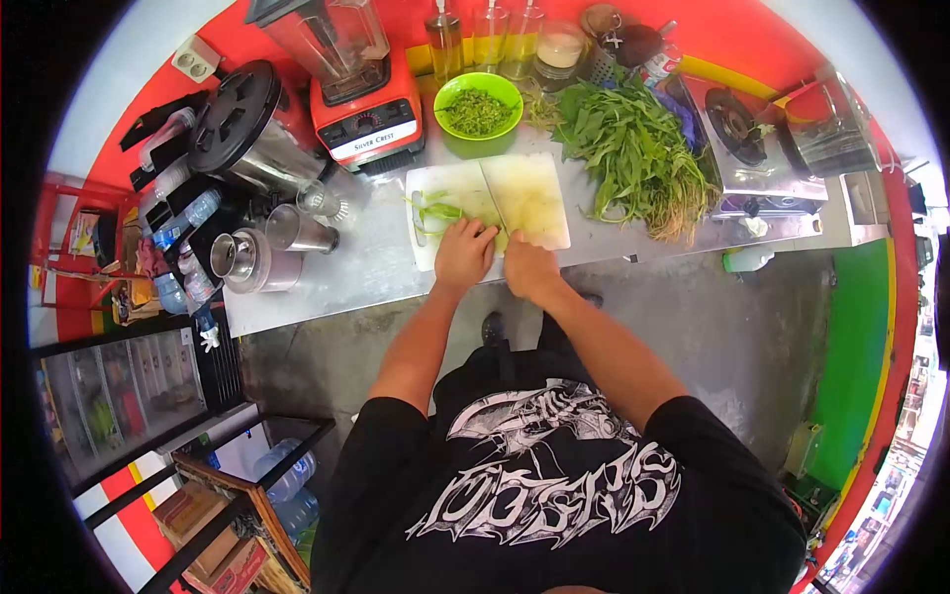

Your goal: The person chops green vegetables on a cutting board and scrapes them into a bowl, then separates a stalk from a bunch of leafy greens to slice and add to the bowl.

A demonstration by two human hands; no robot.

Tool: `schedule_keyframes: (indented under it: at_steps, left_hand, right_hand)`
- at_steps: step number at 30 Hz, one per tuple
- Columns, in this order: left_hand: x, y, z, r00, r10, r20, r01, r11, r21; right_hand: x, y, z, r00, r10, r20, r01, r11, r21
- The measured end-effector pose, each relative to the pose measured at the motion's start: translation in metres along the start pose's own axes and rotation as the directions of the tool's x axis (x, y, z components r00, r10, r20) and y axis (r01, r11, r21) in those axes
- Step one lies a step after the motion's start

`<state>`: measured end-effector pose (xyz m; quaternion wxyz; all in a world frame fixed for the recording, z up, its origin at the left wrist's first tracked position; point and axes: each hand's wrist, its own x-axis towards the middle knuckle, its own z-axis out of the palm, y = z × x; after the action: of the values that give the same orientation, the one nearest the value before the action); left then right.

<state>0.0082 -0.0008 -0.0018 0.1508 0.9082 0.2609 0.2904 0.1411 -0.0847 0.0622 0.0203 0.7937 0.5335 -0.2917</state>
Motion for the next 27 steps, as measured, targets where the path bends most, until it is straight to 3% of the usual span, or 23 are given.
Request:
schedule_keyframes:
  at_steps: [4, 10, 12, 24, 27]
  left_hand:
    - [-0.003, -0.003, 0.001, 0.997, -0.028, 0.070, 0.026, 0.999, 0.033]
    - [-0.002, 0.000, 0.000, 0.998, -0.039, 0.052, 0.036, 0.998, 0.046]
    - [-0.001, 0.000, -0.001, 0.998, -0.045, 0.051, 0.043, 0.998, 0.044]
    - [-0.002, -0.001, 0.001, 0.999, -0.043, 0.011, 0.043, 0.999, -0.010]
    - [-0.004, -0.002, 0.001, 0.999, -0.043, 0.025, 0.043, 0.999, -0.007]
  right_hand:
    - [-0.010, -0.005, 0.015, 0.999, 0.029, -0.035, -0.032, 0.996, -0.080]
    - [-0.001, -0.003, 0.011, 0.999, -0.019, -0.048, 0.017, 0.999, -0.051]
    - [-0.003, -0.005, 0.011, 0.999, 0.053, -0.006, -0.053, 0.998, -0.030]
    - [-0.006, -0.008, 0.007, 0.999, 0.034, 0.029, -0.033, 0.998, -0.049]
    - [-0.001, -0.008, 0.020, 0.999, 0.036, -0.032, -0.036, 0.999, 0.001]
